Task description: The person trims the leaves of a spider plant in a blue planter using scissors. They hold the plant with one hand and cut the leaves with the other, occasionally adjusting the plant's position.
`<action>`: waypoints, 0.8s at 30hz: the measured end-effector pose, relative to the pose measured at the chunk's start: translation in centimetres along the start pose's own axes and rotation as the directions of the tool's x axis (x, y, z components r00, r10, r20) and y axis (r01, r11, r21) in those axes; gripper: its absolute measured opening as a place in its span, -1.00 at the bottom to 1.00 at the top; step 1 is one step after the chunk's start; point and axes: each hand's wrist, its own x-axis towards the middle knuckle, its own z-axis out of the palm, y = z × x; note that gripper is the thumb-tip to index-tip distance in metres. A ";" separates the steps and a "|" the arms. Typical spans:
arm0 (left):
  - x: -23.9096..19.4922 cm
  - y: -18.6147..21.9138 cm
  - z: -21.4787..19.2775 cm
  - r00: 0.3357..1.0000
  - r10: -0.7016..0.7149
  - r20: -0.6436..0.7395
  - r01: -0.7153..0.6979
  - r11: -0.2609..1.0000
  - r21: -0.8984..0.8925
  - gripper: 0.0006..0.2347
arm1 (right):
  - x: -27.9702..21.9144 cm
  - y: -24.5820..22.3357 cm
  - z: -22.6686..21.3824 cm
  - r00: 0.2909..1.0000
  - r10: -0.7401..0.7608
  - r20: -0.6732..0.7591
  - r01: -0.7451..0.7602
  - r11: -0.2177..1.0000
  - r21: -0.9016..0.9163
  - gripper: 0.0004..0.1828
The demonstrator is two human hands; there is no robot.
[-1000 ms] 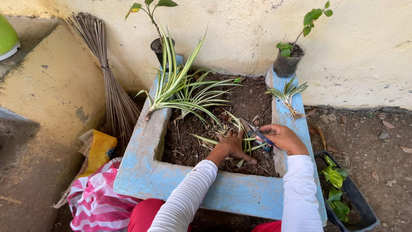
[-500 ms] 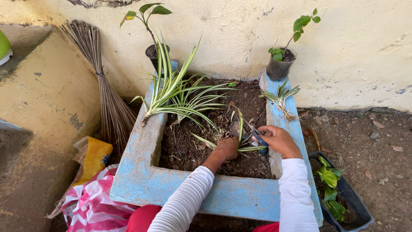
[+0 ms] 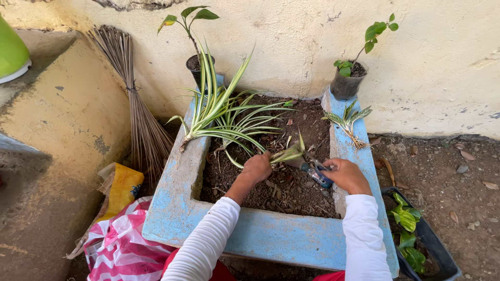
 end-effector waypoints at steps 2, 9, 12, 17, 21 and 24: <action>0.0 -1.1 -0.6 0.991 0.079 -0.107 -0.075 0.996 0.041 -0.79 | -0.7 -0.8 0.4 0.998 0.024 0.052 -0.022 0.999 -0.033 -0.43; -3.1 -2.4 -3.2 0.973 0.168 -0.160 -0.168 0.986 0.015 -0.83 | -2.8 -4.2 5.8 0.961 0.086 0.262 0.007 0.942 -0.335 -0.48; -4.1 -1.9 -3.8 0.961 0.232 -0.153 -0.214 0.969 0.121 -0.86 | -2.4 -3.6 7.6 0.951 -0.021 0.309 0.149 0.906 -0.397 -0.43; -4.8 -0.5 -4.2 0.959 0.258 -0.117 -0.248 0.964 0.096 -0.88 | -2.9 -4.9 6.3 0.971 -0.069 0.231 0.167 0.882 -0.440 -0.61; -5.5 0.8 -4.4 0.948 0.279 -0.155 -0.269 0.960 0.081 -0.88 | -5.7 -9.4 5.4 0.974 -0.225 -0.008 0.209 0.917 -0.340 -0.51; -6.7 1.6 -5.0 0.911 0.339 -0.234 -0.341 0.939 0.037 -0.82 | -6.9 -12.5 5.8 0.850 -0.462 -0.253 0.384 0.872 -0.304 -0.18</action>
